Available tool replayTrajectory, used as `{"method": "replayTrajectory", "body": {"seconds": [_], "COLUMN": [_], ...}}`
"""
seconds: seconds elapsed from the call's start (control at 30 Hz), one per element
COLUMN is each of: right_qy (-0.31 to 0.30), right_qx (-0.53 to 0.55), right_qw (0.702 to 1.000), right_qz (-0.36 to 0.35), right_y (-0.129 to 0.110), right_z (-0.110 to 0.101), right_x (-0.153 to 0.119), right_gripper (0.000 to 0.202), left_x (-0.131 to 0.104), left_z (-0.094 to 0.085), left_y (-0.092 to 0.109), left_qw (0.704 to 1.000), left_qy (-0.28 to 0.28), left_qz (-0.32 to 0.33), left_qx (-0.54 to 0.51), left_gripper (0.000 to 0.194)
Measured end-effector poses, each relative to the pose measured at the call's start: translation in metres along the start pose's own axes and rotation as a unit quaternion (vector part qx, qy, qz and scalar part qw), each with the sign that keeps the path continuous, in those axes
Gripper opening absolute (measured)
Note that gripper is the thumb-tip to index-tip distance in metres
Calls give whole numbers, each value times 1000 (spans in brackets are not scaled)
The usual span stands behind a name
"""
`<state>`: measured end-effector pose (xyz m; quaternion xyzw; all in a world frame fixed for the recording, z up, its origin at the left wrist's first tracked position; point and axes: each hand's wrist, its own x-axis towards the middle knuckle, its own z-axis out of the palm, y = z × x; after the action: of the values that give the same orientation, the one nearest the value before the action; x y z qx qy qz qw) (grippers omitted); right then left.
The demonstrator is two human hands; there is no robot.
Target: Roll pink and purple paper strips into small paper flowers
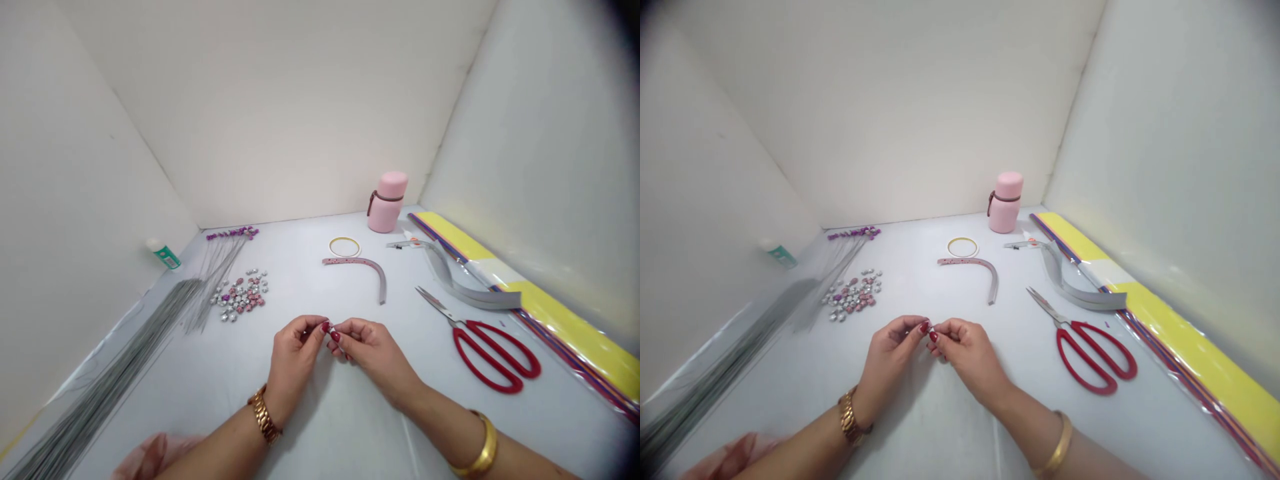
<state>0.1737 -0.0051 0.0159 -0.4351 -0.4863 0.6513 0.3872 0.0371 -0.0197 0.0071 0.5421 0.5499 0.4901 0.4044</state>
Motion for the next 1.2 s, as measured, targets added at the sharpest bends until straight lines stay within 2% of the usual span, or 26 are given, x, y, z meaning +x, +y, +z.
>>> {"method": "replayTrajectory", "body": {"seconds": [0.13,0.3,0.43,0.53,0.7,0.9,1.2], "right_qy": [1,-4,-4,0,-8,-4,-11], "right_qx": [-2,0,15,45,65,67,48], "right_qw": [1000,1000,1000,999,997,997,997], "right_qz": [0,-1,-10,0,32,35,61], "right_y": [-1,-1,-1,-1,-2,1,4], "right_z": [1,1,1,0,0,0,-2], "right_x": [-1,-3,-2,-1,1,2,2], "right_gripper": [8,15,22,21,22,22,13], "left_x": [-2,-2,-3,-3,0,0,3], "left_z": [-2,-6,-6,-5,-3,1,1], "left_y": [3,1,-1,0,1,3,-3], "left_qw": [992,956,944,959,994,993,988], "left_qy": [13,0,-19,-44,-48,-70,-5], "left_qz": [85,208,246,216,92,32,-82], "left_qx": [96,209,219,181,23,-91,-132], "left_gripper": [13,14,17,18,15,9,13]}}
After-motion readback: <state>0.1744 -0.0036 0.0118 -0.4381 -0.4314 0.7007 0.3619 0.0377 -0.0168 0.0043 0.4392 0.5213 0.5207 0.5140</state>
